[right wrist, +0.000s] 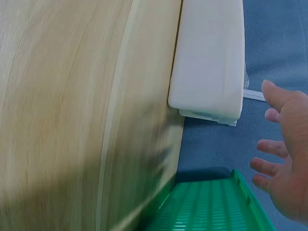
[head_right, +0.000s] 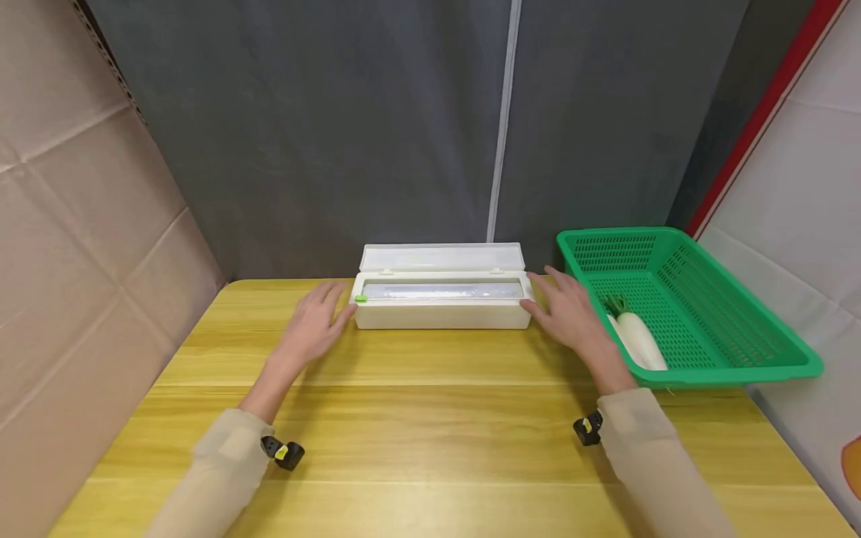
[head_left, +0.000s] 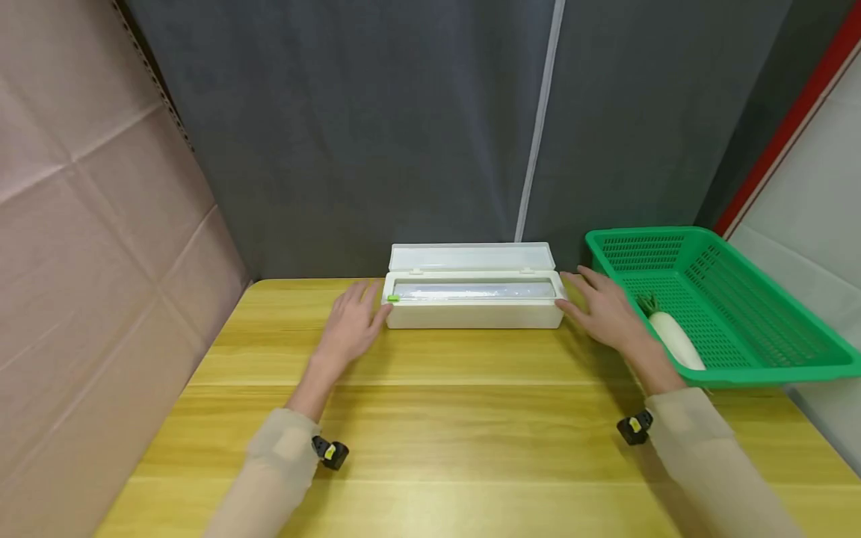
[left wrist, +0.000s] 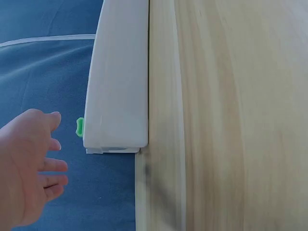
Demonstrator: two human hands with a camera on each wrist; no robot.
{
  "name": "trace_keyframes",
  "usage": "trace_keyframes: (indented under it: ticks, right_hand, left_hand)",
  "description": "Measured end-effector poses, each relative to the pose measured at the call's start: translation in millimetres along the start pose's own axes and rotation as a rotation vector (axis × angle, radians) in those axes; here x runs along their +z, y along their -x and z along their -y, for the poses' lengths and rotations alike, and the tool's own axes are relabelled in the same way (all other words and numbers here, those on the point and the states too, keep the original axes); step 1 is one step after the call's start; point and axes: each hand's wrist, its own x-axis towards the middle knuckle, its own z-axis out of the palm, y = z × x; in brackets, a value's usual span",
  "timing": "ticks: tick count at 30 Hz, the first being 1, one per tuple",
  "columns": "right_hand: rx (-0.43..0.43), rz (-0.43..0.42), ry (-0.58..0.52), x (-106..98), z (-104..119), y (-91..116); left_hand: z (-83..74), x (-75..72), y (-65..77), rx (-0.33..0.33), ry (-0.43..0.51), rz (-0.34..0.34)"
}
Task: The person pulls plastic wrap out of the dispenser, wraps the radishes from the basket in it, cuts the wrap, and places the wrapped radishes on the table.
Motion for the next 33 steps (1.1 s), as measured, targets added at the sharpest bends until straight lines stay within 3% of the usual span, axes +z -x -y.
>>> trace_keyframes:
  ticks: [6,13,24,33]
  right_hand:
    - [-0.046,-0.042,-0.023,10.1,-1.7,-3.1]
    - [-0.044,-0.033,-0.048,16.9,0.2,-7.9]
    - [-0.023,-0.015,-0.08,26.1,5.3,-16.1]
    - [-0.016,-0.024,-0.098,31.2,7.2,-16.6]
  left_hand:
    - [-3.3,6.2,-4.5,0.032,0.027,-0.014]
    - [-7.5,13.2,-11.1,0.073,0.045,-0.022]
    - [-13.1,24.6,-22.1,0.18,0.066,-0.164]
    - [-11.7,33.4,-24.5,0.196,0.083,-0.18]
